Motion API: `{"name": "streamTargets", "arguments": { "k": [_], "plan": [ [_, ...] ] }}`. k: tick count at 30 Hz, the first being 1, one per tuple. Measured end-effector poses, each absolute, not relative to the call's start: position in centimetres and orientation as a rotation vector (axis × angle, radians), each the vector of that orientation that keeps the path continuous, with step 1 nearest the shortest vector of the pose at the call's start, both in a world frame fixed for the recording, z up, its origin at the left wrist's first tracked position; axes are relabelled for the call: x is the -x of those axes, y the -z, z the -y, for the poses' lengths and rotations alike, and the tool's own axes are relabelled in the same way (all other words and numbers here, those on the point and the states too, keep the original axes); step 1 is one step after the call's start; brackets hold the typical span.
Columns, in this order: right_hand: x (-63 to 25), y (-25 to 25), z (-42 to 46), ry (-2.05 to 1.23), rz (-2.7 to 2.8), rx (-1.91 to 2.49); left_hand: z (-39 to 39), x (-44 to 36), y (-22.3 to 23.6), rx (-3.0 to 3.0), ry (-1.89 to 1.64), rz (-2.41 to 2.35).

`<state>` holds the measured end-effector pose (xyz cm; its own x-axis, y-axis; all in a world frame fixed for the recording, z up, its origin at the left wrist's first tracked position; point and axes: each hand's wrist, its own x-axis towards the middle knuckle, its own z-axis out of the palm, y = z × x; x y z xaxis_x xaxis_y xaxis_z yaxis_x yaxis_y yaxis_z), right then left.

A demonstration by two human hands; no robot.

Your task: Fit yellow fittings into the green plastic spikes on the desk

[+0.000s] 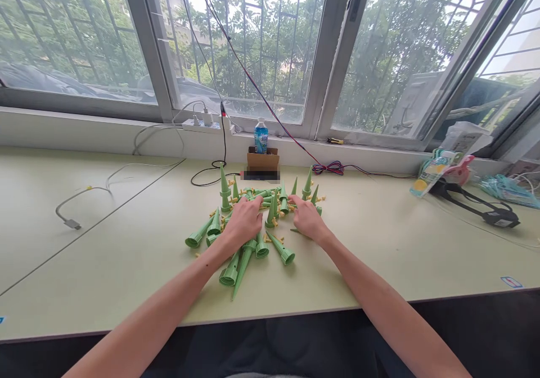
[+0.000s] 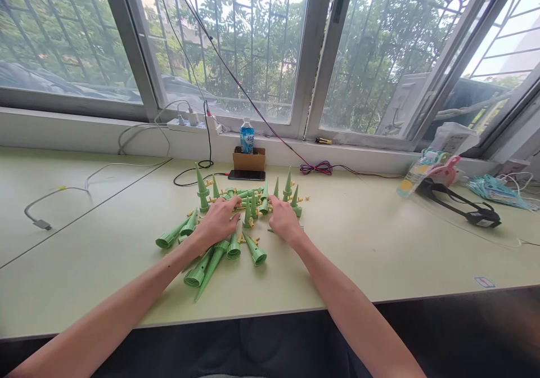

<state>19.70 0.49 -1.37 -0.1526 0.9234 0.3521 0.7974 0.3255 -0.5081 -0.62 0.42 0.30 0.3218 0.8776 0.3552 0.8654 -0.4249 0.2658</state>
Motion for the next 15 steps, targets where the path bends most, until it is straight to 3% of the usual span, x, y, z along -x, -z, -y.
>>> {"name": "streamTargets", "arguments": {
  "k": [15],
  "plan": [
    [-19.40, 1.36, -0.57, -0.376, 2.113, 1.273, -0.43, 0.60, -0.22, -2.542, -0.715, -1.645]
  ]
}}
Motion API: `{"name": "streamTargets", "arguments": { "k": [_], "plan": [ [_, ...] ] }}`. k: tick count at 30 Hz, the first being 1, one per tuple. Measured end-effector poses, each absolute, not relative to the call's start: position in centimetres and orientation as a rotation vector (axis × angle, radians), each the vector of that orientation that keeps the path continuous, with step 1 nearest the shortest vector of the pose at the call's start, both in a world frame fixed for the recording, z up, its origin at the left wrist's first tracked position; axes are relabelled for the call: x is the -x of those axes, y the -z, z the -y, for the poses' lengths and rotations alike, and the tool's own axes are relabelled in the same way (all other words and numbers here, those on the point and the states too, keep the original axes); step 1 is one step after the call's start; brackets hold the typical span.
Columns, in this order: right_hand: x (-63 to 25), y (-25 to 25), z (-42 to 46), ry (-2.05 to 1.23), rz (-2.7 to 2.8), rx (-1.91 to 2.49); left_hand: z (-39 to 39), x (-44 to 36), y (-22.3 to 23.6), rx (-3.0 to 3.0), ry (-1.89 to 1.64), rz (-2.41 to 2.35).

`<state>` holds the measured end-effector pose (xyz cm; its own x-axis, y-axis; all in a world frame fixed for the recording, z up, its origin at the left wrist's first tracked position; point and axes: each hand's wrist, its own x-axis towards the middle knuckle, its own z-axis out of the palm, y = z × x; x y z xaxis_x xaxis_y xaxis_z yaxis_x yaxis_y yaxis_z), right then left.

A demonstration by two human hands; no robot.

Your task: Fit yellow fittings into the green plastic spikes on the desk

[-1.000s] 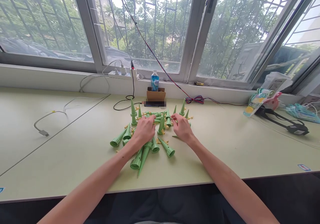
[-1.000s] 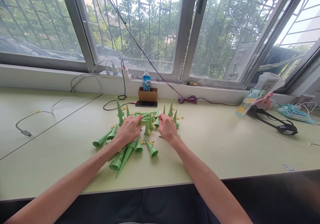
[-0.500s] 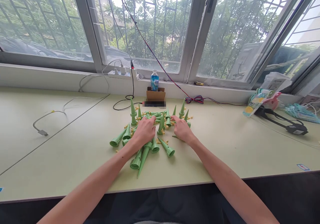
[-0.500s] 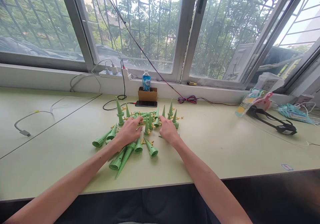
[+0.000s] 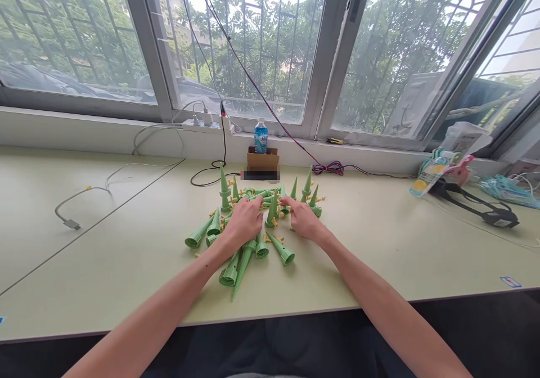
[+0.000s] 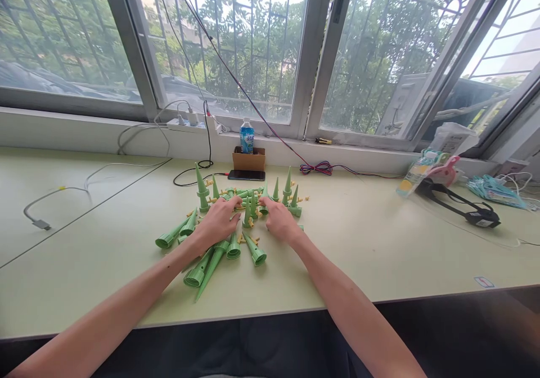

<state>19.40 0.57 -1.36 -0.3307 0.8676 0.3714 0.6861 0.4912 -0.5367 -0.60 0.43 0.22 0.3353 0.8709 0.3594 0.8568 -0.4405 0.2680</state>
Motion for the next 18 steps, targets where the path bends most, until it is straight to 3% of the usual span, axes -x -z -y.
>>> {"name": "streamTargets", "arguments": {
  "k": [18],
  "plan": [
    [-18.63, 0.93, -0.57, -0.144, 2.375, 1.436, -0.41, 0.38, -0.15, -2.520, -0.721, -1.655]
  ]
}}
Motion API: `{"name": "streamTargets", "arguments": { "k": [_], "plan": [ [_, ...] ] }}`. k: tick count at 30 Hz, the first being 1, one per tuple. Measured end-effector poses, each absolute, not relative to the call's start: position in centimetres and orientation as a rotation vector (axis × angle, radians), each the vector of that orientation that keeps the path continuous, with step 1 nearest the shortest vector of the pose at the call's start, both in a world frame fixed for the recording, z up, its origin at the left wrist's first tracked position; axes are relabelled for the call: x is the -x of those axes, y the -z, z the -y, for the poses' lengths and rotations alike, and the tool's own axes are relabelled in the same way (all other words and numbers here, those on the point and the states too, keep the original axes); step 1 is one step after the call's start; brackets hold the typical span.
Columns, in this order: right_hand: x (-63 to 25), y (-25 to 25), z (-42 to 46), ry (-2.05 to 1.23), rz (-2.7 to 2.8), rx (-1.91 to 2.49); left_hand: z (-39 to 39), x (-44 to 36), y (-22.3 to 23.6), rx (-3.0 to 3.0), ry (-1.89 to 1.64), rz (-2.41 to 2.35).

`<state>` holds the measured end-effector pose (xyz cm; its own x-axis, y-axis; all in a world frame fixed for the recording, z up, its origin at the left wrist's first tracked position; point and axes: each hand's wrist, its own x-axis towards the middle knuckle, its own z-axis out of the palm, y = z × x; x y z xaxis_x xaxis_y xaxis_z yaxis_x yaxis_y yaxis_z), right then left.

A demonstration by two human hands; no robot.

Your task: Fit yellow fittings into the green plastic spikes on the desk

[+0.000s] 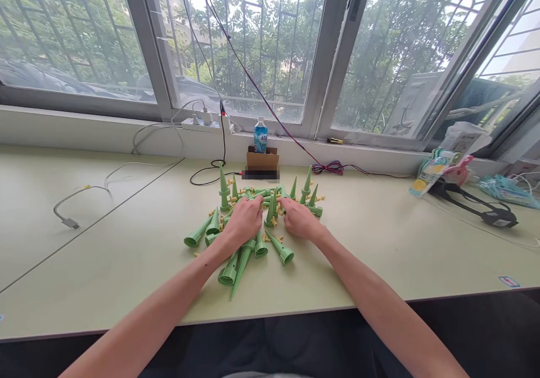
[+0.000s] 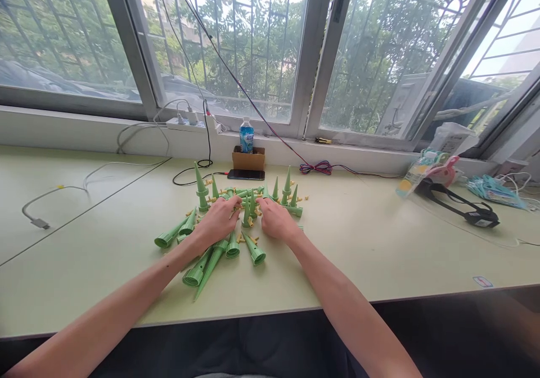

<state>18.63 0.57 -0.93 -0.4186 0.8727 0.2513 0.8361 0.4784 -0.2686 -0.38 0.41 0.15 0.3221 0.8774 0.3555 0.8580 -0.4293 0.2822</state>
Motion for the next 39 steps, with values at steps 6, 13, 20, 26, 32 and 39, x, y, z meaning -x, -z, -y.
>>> {"name": "streamTargets", "arguments": {
  "k": [6, 13, 20, 26, 32, 39],
  "plan": [
    [-18.40, 0.86, -0.54, -0.080, 2.391, 1.459, -0.43, 0.37, -0.10, -2.514, -0.739, -1.636],
    [-18.71, 1.18, -0.85, -0.101, 2.346, 1.369, -0.59, 0.45, 0.08, -2.514, -0.778, -1.606],
    [-18.81, 1.43, -1.16, -0.190, 2.286, 1.318, -0.37, 0.36, -0.21, -2.514, -0.772, -1.620],
    [-18.92, 1.32, -1.03, -0.246, 2.255, 1.272, -0.30, 0.36, -0.18, -2.504, -0.775, -1.628],
    [-18.88, 1.29, -1.11, -0.258, 2.252, 1.263, -0.25, 0.33, -0.32, -2.504, -0.762, -1.623],
    [-18.74, 1.12, -0.83, -0.270, 2.265, 1.275, -0.22, 0.30, -0.43, -2.500, -0.782, -1.608]
  ]
}}
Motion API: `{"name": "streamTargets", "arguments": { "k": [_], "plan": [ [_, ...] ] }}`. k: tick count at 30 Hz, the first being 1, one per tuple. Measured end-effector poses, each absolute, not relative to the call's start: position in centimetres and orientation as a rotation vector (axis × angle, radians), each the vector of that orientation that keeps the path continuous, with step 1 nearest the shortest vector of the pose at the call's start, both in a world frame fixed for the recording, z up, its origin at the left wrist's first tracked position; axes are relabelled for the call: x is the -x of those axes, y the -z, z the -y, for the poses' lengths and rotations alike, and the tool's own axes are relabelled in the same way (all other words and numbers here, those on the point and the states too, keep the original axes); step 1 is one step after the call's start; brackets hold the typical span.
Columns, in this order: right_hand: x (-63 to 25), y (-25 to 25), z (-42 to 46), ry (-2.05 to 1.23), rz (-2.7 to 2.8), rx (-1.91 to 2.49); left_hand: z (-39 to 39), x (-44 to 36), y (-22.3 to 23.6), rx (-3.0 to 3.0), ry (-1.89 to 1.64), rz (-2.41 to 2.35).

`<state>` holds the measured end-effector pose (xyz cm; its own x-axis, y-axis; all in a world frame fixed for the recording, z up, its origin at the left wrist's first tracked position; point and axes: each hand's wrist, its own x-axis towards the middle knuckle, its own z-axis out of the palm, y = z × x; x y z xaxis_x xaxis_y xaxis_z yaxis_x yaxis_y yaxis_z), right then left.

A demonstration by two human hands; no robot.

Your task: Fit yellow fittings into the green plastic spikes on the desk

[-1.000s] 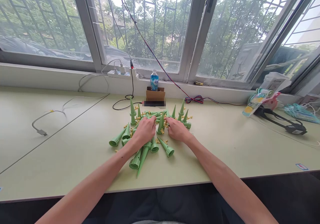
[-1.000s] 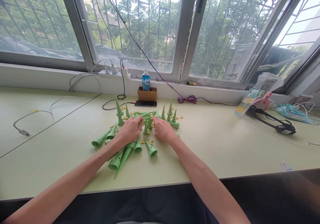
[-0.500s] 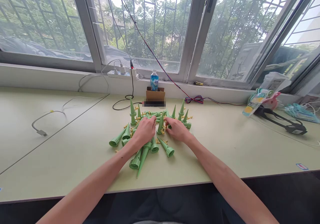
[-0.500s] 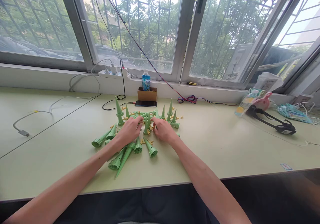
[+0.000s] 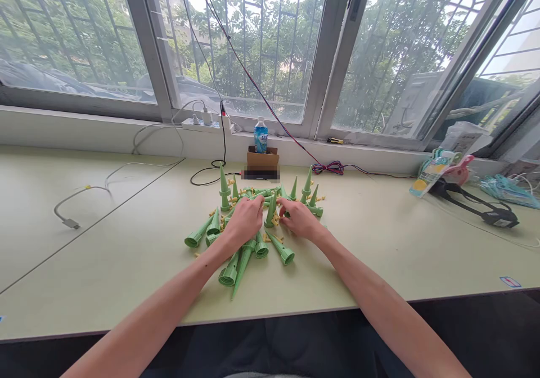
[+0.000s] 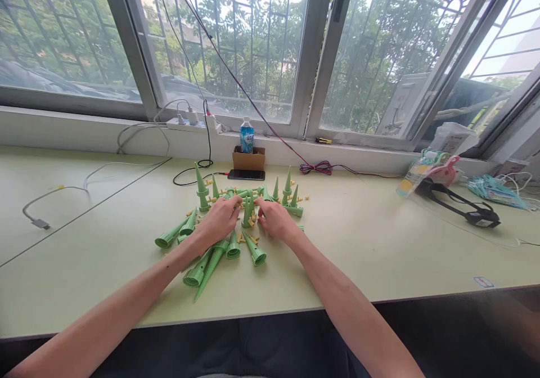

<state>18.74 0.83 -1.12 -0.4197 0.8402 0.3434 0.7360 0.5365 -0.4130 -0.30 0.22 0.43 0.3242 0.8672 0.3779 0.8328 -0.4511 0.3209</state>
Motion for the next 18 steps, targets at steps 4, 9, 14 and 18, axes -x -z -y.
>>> {"name": "streamTargets", "arguments": {
  "k": [4, 9, 14, 18],
  "plan": [
    [-18.8, 0.8, -0.4, -0.277, 2.243, 1.268, -0.2, 0.3, -0.4, -2.496, -0.807, -1.600],
    [-19.2, 0.4, 0.0, -0.292, 2.183, 1.216, 0.0, 0.3, -0.6, -2.461, -0.856, -1.596],
    [-19.3, 0.1, 0.0, -0.287, 2.042, 1.133, -0.1, 0.3, -0.6, -2.436, -0.952, -1.576],
    [-19.0, 0.0, 0.0, -0.276, 1.887, 1.076, -0.1, 0.1, -0.8, -2.425, -1.046, -1.566]
  ]
}}
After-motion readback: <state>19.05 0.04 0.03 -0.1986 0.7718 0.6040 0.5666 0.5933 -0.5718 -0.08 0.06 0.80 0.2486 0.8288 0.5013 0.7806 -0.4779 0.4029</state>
